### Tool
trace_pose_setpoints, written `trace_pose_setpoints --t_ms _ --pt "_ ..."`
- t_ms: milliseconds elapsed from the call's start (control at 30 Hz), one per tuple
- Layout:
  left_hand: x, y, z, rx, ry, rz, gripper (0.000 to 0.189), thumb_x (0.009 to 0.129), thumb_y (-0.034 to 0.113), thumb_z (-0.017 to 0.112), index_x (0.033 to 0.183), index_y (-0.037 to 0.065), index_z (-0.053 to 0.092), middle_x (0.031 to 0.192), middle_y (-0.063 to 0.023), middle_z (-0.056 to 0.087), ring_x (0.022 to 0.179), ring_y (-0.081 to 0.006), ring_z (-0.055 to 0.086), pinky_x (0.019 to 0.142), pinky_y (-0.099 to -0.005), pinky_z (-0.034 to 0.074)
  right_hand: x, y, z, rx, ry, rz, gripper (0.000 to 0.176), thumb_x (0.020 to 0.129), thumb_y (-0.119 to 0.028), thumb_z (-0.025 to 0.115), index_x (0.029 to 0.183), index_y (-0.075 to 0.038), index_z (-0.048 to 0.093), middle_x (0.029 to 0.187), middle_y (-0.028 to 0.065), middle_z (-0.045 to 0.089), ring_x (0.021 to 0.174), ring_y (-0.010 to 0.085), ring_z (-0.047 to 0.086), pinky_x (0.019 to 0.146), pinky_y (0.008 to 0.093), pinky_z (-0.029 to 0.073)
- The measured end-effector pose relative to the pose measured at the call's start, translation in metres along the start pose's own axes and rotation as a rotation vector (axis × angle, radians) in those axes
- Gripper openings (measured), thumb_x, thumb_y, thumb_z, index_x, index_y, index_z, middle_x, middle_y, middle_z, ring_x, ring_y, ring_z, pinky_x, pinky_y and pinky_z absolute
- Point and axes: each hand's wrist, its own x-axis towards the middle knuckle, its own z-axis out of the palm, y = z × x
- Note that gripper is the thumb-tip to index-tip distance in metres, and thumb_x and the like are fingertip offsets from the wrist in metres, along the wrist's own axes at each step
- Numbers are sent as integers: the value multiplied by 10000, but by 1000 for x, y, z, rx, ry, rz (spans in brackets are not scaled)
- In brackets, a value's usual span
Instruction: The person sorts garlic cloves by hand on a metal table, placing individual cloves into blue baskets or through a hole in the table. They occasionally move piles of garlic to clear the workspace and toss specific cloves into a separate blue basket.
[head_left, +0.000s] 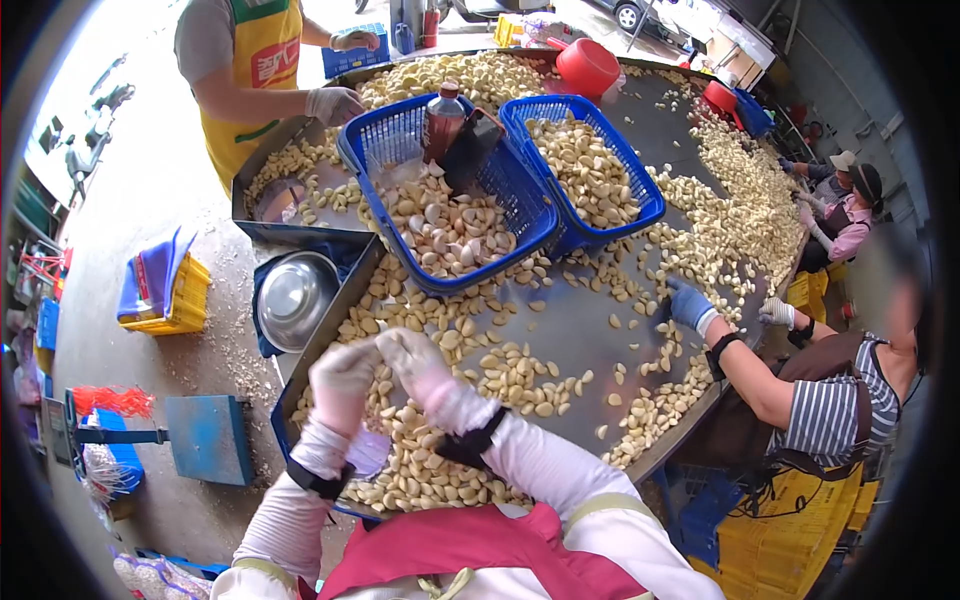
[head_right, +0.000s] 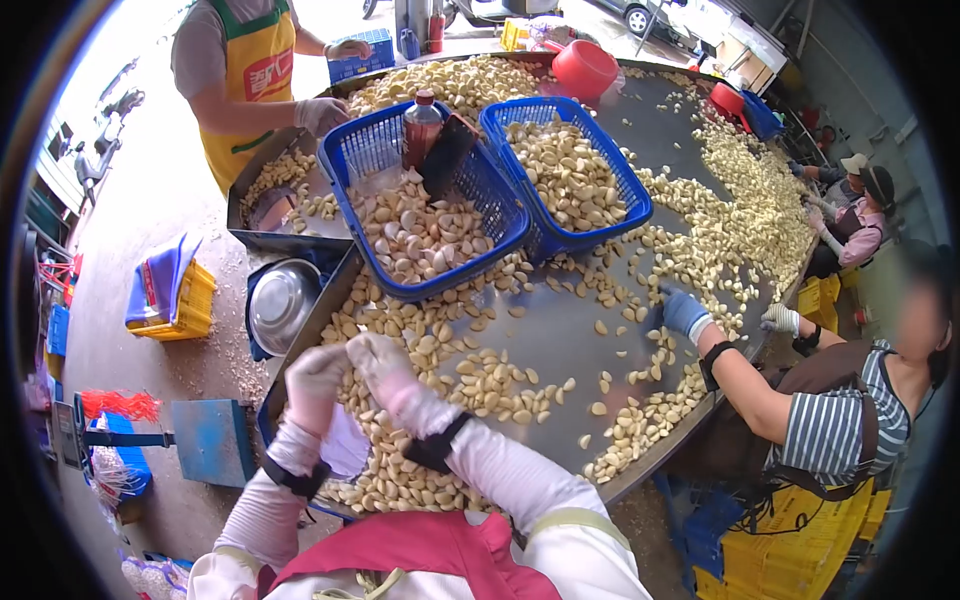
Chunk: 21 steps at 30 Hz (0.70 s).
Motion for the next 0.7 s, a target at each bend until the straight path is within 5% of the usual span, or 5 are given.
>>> trace_pose_setpoints --t_ms 67,167,267,567,700 --pt "44 -12 -25 153 130 36 177 850 32 721 1022 0 746 890 -62 710 830 -158 648 780 -262 510 51 -9 12 -415 -41 244 263 941 -288 622 976 -34 681 836 120 685 843 195 666 792 326 518" --pt "98 -88 -39 -138 5 -297 199 890 41 687 1080 -2 728 966 -53 714 885 -140 643 834 -248 495 101 -16 30 -757 -2 194 254 910 -248 592 1013 -35 683 931 215 702 899 358 690 812 420 534" --pt "118 -79 -37 -370 -182 -437 249 935 68 664 1169 -17 686 994 -11 688 857 -82 608 789 -204 490 126 -7 45 -880 -24 219 285 919 -242 529 1027 -24 678 1074 232 679 1013 428 641 877 490 517" --pt "141 -75 -36 3 -285 -481 149 860 104 724 972 12 763 860 -66 749 760 -138 664 734 -268 521 121 1 46 -956 12 153 263 972 -203 450 1083 -42 626 1013 221 700 978 399 676 836 489 544" --pt "132 -67 -23 373 -199 -248 152 852 132 727 925 0 750 799 -62 731 742 -130 649 725 -278 514 123 -19 47 -999 5 318 247 972 -177 478 1050 -43 671 1052 190 710 1013 347 687 855 451 552"
